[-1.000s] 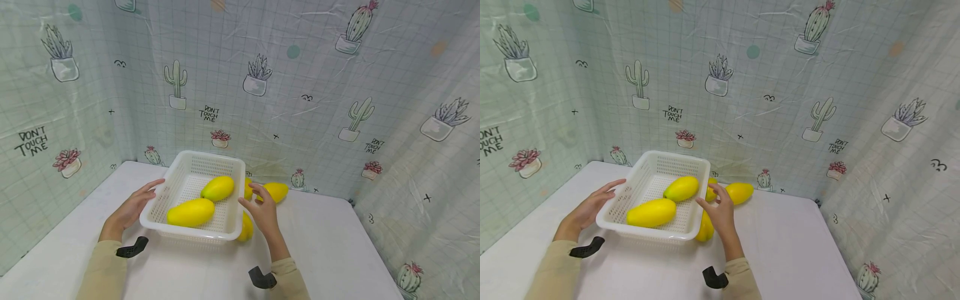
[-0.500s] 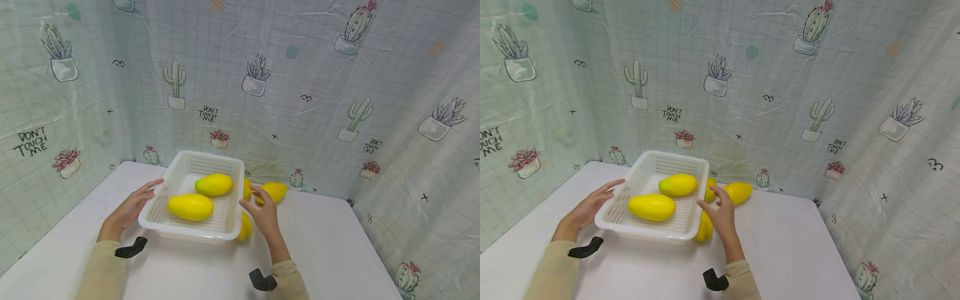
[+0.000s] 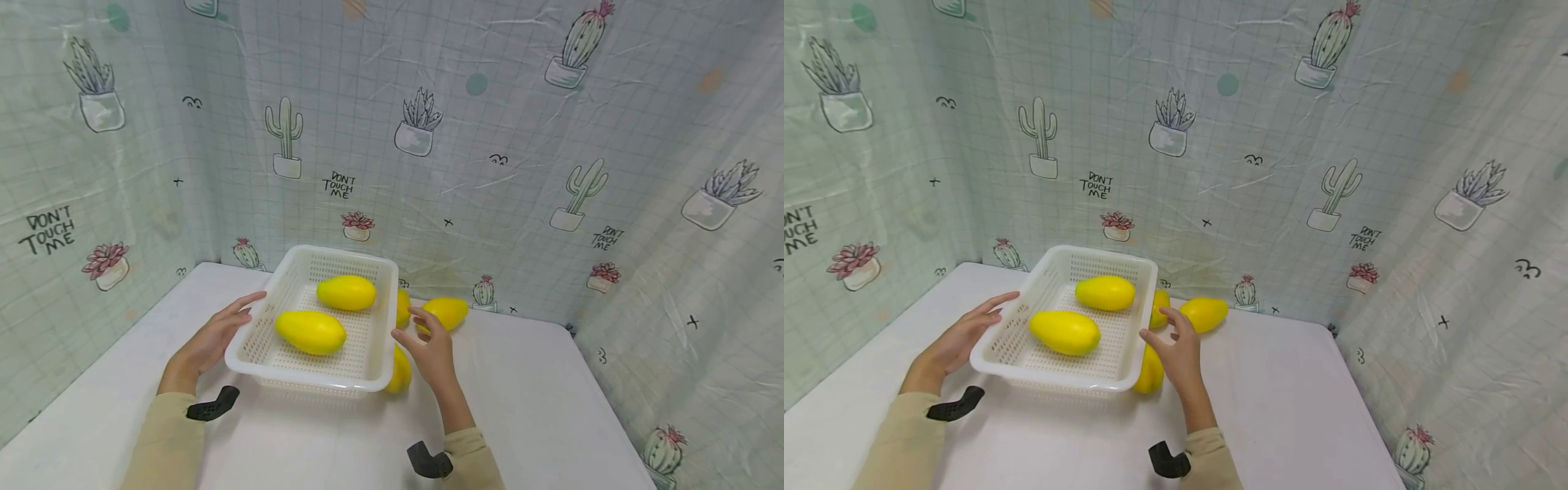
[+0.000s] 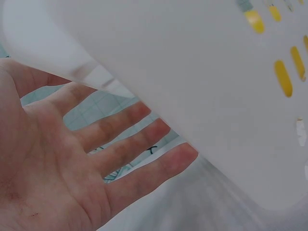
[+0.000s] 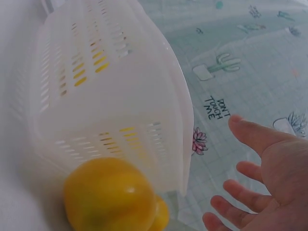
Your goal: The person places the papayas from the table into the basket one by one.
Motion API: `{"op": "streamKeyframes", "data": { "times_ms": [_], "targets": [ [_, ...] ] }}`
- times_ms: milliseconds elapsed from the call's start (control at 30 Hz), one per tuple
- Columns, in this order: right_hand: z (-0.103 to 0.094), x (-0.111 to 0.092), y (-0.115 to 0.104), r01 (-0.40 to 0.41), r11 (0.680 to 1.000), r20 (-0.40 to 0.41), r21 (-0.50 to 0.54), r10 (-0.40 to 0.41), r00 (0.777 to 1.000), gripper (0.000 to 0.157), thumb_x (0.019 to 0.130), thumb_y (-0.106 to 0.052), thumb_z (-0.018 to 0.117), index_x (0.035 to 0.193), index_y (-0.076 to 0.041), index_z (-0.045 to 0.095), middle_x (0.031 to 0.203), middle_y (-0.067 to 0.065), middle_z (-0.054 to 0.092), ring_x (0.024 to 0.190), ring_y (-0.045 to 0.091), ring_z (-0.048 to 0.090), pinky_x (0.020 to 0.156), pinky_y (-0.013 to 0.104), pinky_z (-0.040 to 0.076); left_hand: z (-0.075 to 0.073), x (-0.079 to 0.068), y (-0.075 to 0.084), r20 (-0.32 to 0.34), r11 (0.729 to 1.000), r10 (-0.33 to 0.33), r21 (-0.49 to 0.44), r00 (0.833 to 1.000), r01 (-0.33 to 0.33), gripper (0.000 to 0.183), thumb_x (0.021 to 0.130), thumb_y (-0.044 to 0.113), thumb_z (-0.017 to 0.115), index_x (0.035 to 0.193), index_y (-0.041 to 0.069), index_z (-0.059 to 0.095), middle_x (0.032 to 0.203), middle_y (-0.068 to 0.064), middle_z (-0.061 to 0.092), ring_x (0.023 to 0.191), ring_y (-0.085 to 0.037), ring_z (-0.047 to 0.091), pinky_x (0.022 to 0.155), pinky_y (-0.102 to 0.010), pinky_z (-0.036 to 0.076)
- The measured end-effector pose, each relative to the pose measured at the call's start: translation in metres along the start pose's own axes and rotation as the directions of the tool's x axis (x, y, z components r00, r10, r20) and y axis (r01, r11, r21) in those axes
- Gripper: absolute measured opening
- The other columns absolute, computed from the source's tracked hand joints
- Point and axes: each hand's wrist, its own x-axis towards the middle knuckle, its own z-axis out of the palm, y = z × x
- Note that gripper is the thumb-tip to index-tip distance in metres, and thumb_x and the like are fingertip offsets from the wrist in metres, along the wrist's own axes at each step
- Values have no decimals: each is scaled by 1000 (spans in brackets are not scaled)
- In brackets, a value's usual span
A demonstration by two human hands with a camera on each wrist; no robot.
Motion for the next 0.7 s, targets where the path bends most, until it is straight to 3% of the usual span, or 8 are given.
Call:
{"op": "streamKeyframes", "data": {
  "times_ms": [467, 700],
  "targets": [
    [0, -4, 8, -56, 998, 3, -29, 56, 998, 55, 81, -32, 78, 130, -19, 58, 134, 5, 58, 126, 28, 54, 104, 47, 45, 1, 0, 0, -17, 1000, -7, 14, 1000, 8, 52, 104, 33, 36, 154, 32, 20, 160, -5, 19, 117, -1, 57, 91, -28, 52],
    [-1, -4, 10, -75, 996, -4, -42, 75, 997, 52, 81, -29, 78, 129, -21, 59, 135, 2, 58, 126, 26, 54, 103, 46, 46, 1, 0, 0, -1, 1000, 5, 8, 1000, -5, 52, 105, 31, 35, 155, 30, 20, 155, 2, 29, 117, -3, 58, 91, -28, 52]
  ]
}}
